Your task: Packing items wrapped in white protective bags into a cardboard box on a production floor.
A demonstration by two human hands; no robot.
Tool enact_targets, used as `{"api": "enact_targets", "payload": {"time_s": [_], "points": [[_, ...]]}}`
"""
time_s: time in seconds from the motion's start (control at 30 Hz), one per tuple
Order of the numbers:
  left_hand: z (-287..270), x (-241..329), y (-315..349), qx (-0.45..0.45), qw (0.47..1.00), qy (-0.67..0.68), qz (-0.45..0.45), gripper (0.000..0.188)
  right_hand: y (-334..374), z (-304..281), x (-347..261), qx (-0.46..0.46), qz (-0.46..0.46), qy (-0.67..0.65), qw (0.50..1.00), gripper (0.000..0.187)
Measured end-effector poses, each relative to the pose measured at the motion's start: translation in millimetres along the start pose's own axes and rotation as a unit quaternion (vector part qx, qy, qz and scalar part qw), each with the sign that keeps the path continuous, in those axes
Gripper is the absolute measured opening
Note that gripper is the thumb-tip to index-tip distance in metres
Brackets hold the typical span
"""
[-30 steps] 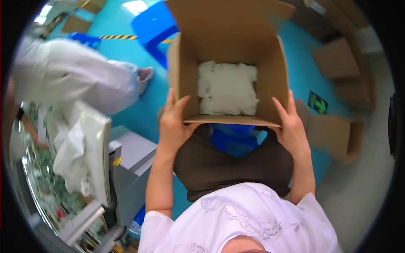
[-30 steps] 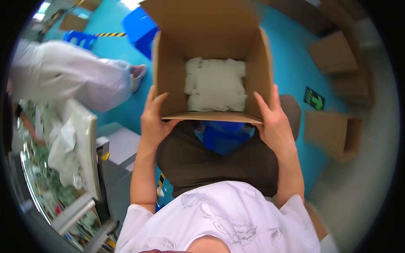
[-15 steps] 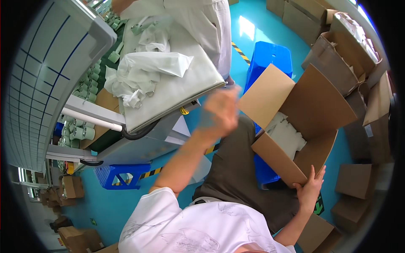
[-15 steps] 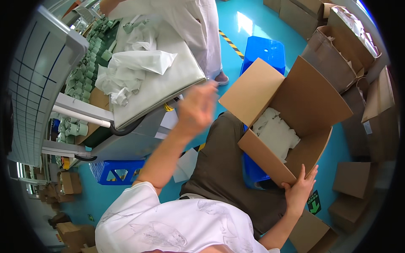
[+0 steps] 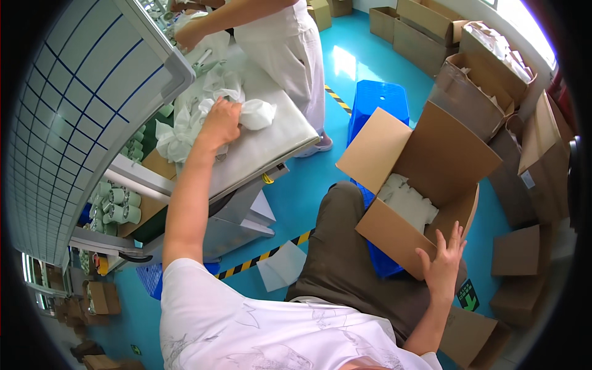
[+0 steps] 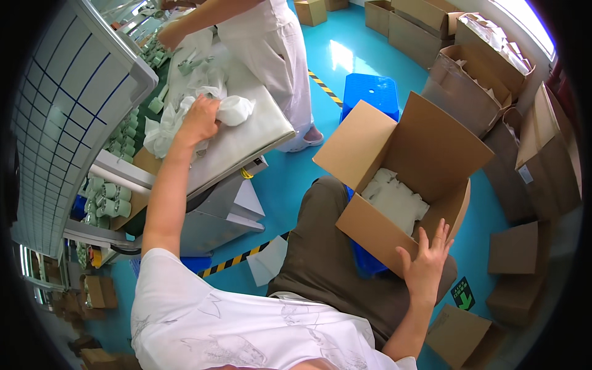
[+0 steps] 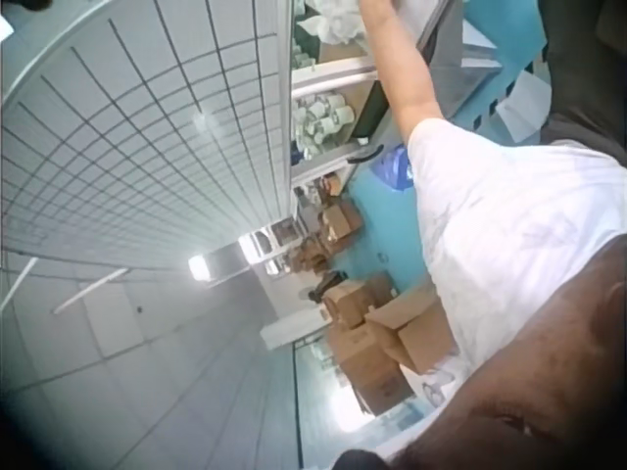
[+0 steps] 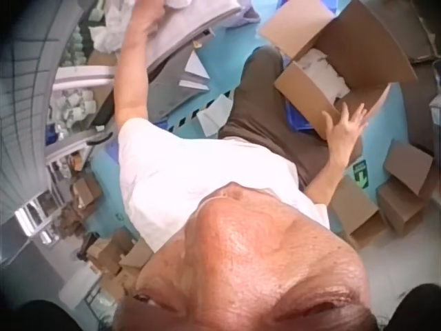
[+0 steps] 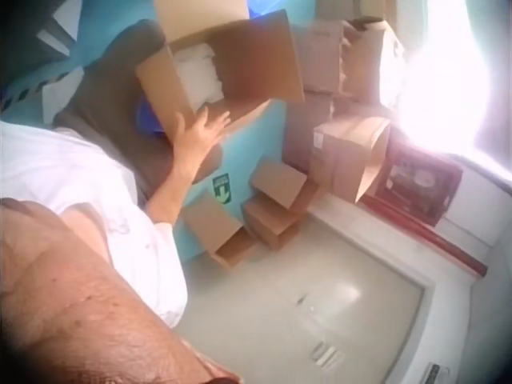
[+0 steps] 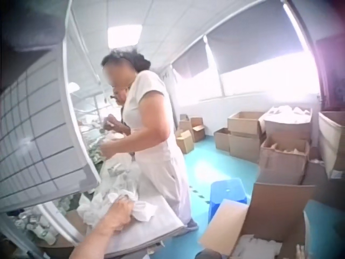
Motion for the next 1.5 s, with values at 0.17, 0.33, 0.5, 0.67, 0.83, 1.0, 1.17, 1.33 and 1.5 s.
{"api": "enact_targets", "payload": {"time_s": [0.17, 0.33, 0.5, 0.67, 0.83, 1.0, 1.17, 1.33, 1.5], "points": [[-49.9, 23.5, -9.0, -0.078, 0.979, 0.153, -0.11, 0.032, 0.7, -8.0, -27.6, 0.053, -0.116, -0.064, 0.99, 0.047], [-82.2, 84.9, -13.3, -0.164, 0.818, 0.541, -0.106, 0.041, -9.1, -5.8, -87.3, 0.014, -0.221, -0.348, 0.911, 0.043], [-82.4, 202.4, 19.0, -0.276, 0.601, 0.743, -0.108, 0.042, -20.9, 37.3, -151.5, -0.24, -0.055, -0.801, 0.546, 0.057], [-52.5, 309.2, 52.2, -0.317, 0.413, 0.849, -0.086, 0.038, -13.6, 40.0, -152.4, -0.218, -0.001, -0.815, 0.537, 0.046], [-29.7, 369.1, 74.1, -0.288, 0.363, 0.883, -0.072, 0.035, 1.6, 41.9, -116.1, -0.053, 0.022, -0.809, 0.585, 0.042], [-33.5, 396.4, 110.2, -0.361, 0.349, 0.865, -0.008, 0.036, 10.0, 54.0, -59.4, 0.044, 0.11, -0.849, 0.516, 0.064], [-17.7, 405.3, 125.7, -0.366, 0.36, 0.858, 0.001, 0.038, 13.1, 45.4, -54.1, 0.059, 0.126, -0.864, 0.483, 0.062], [-25.7, 403.9, 120.5, -0.325, 0.366, 0.87, -0.056, 0.038, 13.1, 50.2, -51.1, 0.001, 0.155, -0.855, 0.495, 0.054], [-37.7, 397.0, 84.6, -0.192, 0.364, 0.904, -0.118, 0.03, 12.0, 24.6, -64.6, -0.089, 0.018, -0.621, 0.779, 0.05]]}}
Point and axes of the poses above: each hand's wrist, its own y-axis away from the middle knuckle, its own z-axis out of the palm, x = y × z, the point moved 5 cm from there along -y, towards the middle knuckle, and after that the axes turned 7 degrees about -x, right-handed, at the moved point
